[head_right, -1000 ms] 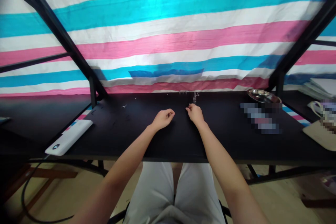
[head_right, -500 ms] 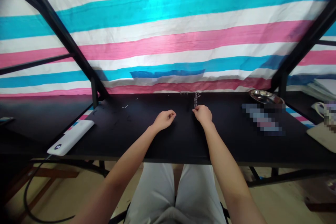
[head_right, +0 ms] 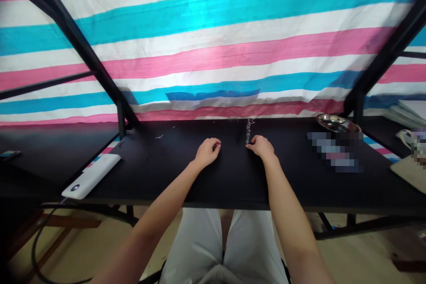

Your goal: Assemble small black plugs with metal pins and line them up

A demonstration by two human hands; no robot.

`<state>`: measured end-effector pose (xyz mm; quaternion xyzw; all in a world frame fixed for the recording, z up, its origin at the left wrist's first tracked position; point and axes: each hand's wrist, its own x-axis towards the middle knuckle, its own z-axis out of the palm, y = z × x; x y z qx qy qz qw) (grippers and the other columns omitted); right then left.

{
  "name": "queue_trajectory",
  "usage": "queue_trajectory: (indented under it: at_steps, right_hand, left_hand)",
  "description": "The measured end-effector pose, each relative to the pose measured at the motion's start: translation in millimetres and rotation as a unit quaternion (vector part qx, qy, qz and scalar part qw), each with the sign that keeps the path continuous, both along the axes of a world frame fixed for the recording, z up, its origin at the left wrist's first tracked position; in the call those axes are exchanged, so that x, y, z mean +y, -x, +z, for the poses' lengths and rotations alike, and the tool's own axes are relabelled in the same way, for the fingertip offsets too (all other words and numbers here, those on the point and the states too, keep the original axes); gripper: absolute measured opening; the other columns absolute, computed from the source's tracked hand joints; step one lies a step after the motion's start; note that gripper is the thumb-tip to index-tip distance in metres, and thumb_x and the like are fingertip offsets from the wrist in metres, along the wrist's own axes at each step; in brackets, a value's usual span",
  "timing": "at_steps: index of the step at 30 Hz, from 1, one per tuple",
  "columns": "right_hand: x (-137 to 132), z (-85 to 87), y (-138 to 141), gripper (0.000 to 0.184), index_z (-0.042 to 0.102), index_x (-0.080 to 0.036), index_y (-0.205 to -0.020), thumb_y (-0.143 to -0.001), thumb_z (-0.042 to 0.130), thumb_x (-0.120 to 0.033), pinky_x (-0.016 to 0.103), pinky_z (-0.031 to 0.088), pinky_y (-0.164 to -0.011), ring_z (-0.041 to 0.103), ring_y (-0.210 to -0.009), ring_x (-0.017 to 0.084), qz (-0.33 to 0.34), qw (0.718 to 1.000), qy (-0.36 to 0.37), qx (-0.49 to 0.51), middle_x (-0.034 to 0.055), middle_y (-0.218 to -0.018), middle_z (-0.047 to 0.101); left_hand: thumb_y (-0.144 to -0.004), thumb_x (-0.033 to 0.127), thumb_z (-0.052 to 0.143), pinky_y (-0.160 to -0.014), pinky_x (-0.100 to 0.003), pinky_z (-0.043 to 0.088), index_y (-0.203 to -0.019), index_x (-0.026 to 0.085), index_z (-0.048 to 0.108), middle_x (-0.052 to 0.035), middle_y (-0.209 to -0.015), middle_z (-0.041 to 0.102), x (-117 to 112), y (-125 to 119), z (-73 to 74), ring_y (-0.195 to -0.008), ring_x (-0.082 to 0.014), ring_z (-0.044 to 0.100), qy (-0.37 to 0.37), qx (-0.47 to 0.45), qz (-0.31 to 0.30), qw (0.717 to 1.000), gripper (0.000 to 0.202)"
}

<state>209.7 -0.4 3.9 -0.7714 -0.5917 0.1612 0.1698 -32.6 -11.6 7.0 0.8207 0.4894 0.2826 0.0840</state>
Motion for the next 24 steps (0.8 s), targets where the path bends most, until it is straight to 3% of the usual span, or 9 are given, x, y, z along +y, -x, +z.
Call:
queue_trajectory:
  at_steps: [3, 7, 15, 18, 20, 23, 24]
  right_hand:
    - [0, 0.0, -7, 0.032, 0.061, -0.020, -0.084, -0.063, 0.067, -0.045, 0.026, 0.043, -0.058, 0.062, -0.066, 0.018, 0.002, 1.000, 0.021, 0.019, 0.0043, -0.074, 0.065]
    - [-1, 0.8, -10, 0.031, 0.060, -0.020, -0.079, -0.062, 0.068, -0.044, 0.025, 0.042, -0.056, 0.061, -0.061, 0.016, -0.004, 0.999, 0.028, 0.030, 0.0039, -0.070, 0.065]
    - [1, -6.2, -13, 0.030, 0.058, -0.019, -0.072, -0.061, 0.069, -0.045, 0.023, 0.042, -0.053, 0.057, -0.054, 0.013, 0.013, 0.998, 0.008, 0.056, 0.0031, -0.069, 0.064]
    - [-1, -6.2, -26, 0.024, 0.058, -0.018, -0.073, -0.068, 0.064, -0.041, 0.023, 0.042, -0.054, 0.056, -0.052, 0.012, 0.019, 0.995, 0.019, 0.099, 0.0032, -0.067, 0.064]
    - [-3, -3.5, -41, 0.017, 0.058, -0.017, -0.076, -0.075, 0.057, -0.034, 0.025, 0.043, -0.058, 0.058, -0.057, 0.014, -0.033, 0.994, 0.004, 0.099, 0.0050, -0.071, 0.064]
    - [-4, 2.5, -69, 0.017, 0.059, -0.017, -0.081, -0.077, 0.053, -0.032, 0.034, 0.043, -0.072, 0.060, -0.080, 0.022, -0.190, 0.978, -0.085, -0.008, 0.0108, -0.085, 0.064]
    - [-4, 4.2, -77, 0.019, 0.060, -0.017, -0.082, -0.078, 0.051, -0.033, 0.038, 0.042, -0.076, 0.060, -0.084, 0.024, -0.215, 0.971, -0.100, -0.032, 0.0118, -0.087, 0.064]
  left_hand:
    - [-0.086, 0.028, 0.039, -0.095, -0.036, 0.039, -0.114, 0.015, 0.054, -0.0089, -0.117, 0.058, 1, -1, -5.9, -0.107, -0.0210, 0.052, 0.007, 0.035, 0.010, 0.999, 0.034]
    - [-0.090, 0.036, 0.028, -0.108, -0.047, 0.021, -0.133, 0.011, 0.038, -0.0121, -0.142, 0.035, 1, -5, -14.9, -0.133, -0.0251, 0.027, 0.057, 0.108, 0.021, 0.992, 0.051]
    - [-0.090, 0.048, 0.014, -0.111, -0.045, 0.013, -0.140, 0.013, 0.027, -0.0091, -0.148, 0.021, 0, -9, -18.4, -0.137, -0.0226, 0.015, 0.090, 0.174, 0.031, 0.980, 0.063]
    - [-0.090, 0.048, 0.013, -0.111, -0.045, 0.013, -0.141, 0.013, 0.026, -0.0089, -0.148, 0.021, 0, -9, -17.2, -0.137, -0.0222, 0.015, 0.093, 0.181, 0.031, 0.979, 0.063]
    - [-0.090, 0.048, 0.013, -0.111, -0.044, 0.013, -0.141, 0.013, 0.026, -0.0090, -0.148, 0.021, -1, -9, -16.6, -0.137, -0.0219, 0.016, 0.092, 0.184, 0.031, 0.978, 0.063]
    - [-0.090, 0.048, 0.012, -0.111, -0.045, 0.013, -0.141, 0.014, 0.027, -0.0084, -0.148, 0.021, -1, -8, -16.4, -0.137, -0.0218, 0.016, 0.089, 0.188, 0.030, 0.978, 0.063]
    - [-0.090, 0.048, 0.012, -0.111, -0.045, 0.013, -0.141, 0.014, 0.026, -0.0081, -0.148, 0.021, -1, -8, -16.4, -0.137, -0.0217, 0.016, 0.089, 0.190, 0.029, 0.977, 0.062]
